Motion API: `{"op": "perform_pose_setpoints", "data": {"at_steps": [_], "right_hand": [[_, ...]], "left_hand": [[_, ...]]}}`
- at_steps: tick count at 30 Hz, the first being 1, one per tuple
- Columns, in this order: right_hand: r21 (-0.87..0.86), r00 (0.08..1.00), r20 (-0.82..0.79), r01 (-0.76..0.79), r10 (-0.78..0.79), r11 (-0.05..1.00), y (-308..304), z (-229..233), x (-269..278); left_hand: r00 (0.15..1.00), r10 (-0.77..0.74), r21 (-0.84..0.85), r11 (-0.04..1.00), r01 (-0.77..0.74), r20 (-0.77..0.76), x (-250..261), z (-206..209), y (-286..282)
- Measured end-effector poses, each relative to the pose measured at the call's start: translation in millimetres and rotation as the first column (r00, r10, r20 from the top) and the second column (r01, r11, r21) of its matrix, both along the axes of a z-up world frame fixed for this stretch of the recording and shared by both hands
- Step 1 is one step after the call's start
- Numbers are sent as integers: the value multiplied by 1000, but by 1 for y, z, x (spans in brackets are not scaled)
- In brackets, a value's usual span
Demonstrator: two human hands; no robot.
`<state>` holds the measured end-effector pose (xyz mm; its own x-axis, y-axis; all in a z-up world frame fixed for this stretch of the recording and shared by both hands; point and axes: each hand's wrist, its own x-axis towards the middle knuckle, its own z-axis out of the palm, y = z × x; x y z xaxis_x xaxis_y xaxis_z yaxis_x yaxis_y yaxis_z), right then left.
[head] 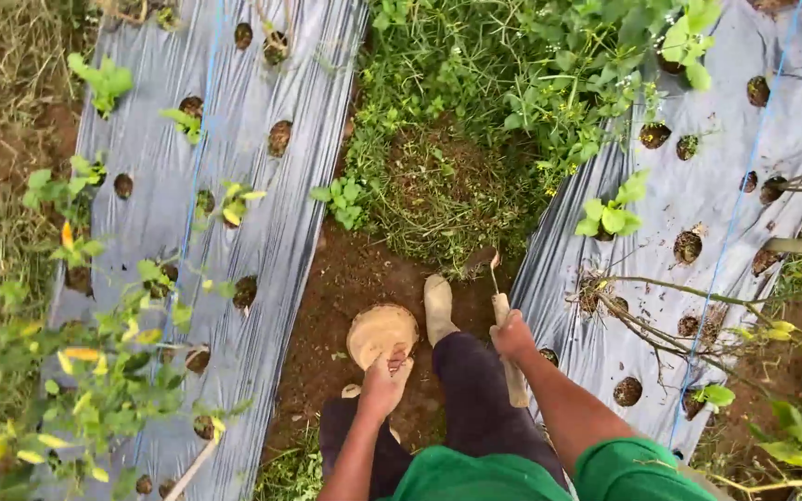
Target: The person uses a hand hoe to loosen the soil and uproot weeds growing between rows of plants covered by black plastic mulch. They gather the removed weeds by hand and discard them onto the adjacent plastic-covered beds.
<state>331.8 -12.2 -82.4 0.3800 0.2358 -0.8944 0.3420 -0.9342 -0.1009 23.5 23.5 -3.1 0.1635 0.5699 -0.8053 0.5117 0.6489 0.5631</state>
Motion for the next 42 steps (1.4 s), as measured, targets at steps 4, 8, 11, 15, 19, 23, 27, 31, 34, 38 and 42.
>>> {"op": "perform_pose_setpoints", "data": {"at_steps": [4,8,11,15,19,23,27,31,34,38,42], "right_hand": [[74,996,64,63,-68,995,0,-47,13],[279,933,-9,347,-359,895,45,-45,-11],[275,872,-51,481,-487,832,57,-120,-39],[270,713,-74,687,-697,675,127,-107,-83],[252,527,-59,830,-848,498,189,-107,-92],[221,741,128,626,-659,748,200,-156,-84],[190,874,225,395,-432,899,231,-206,-67],[188,944,328,-49,-15,981,264,-295,-19],[178,944,318,-149,86,973,331,-325,10],[182,956,292,-50,-5,982,389,-369,30],[20,950,236,-214,203,977,319,-397,-5]], "left_hand": [[994,-102,-44,994,100,-36,22,-31,45],[782,622,-436,717,-544,47,49,-41,121],[995,100,-99,990,-100,0,53,-89,136],[994,74,-285,954,-94,-78,57,-155,162],[984,-81,-423,906,7,-157,53,-222,188],[987,-116,-451,891,55,-109,56,-244,234],[985,-103,-462,886,28,-139,34,-329,225],[981,50,-477,868,-136,-189,62,-325,271],[968,140,-479,849,-225,-207,78,-375,284],[936,261,-393,856,-337,-234,104,-441,291],[920,291,-416,826,-380,-262,117,-457,283]]}}
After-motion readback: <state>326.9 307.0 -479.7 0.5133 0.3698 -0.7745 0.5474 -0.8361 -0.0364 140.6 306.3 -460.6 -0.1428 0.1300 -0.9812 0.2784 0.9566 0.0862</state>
